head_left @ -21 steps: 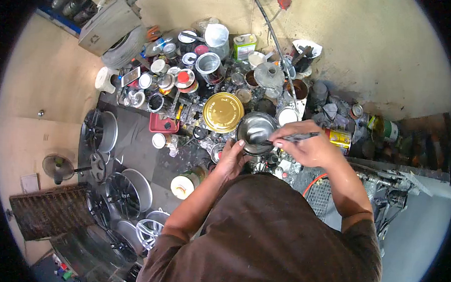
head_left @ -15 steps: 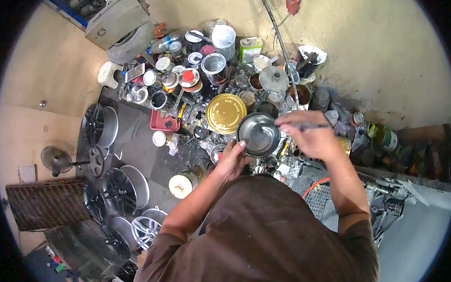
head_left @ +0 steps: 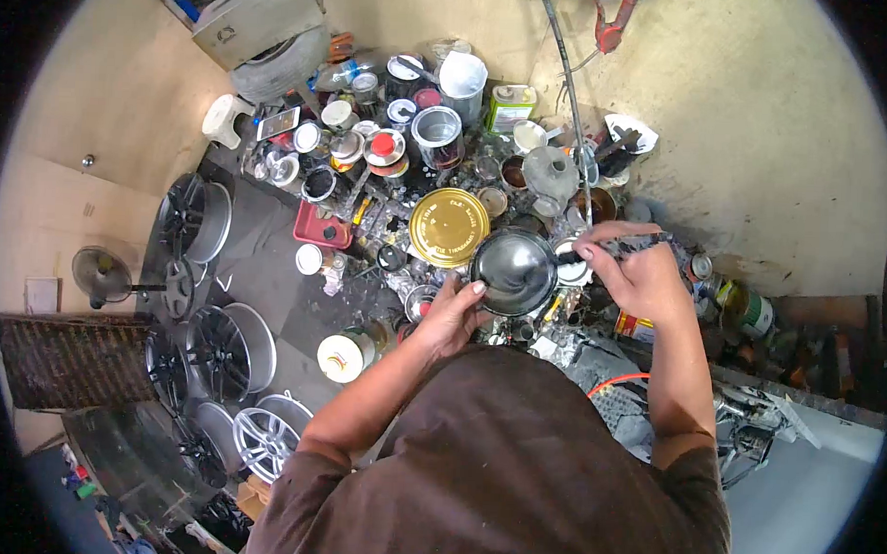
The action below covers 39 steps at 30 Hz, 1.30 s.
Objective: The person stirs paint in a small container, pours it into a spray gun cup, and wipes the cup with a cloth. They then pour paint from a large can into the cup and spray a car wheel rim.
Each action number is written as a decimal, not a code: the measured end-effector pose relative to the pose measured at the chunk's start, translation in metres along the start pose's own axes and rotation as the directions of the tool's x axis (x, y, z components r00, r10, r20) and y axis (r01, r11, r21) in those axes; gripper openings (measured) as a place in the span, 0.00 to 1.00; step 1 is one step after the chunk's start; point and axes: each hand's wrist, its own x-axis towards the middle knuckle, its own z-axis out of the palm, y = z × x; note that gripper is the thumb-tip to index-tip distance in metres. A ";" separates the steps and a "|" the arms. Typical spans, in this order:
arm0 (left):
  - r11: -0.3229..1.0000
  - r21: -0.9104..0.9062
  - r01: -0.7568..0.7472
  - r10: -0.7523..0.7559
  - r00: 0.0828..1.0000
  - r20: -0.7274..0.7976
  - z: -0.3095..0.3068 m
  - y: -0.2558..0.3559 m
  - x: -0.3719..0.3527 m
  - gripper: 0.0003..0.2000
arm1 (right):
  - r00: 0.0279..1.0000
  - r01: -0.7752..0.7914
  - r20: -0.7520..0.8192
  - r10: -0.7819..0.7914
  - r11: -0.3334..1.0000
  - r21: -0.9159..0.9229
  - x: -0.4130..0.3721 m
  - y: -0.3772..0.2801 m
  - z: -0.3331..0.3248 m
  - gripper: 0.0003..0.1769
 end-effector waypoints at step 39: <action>0.989 0.094 0.118 -0.112 0.992 -0.066 -0.012 -0.024 0.020 0.46 | 0.990 0.136 -0.013 -0.138 0.957 0.256 -0.014 0.015 0.039 0.07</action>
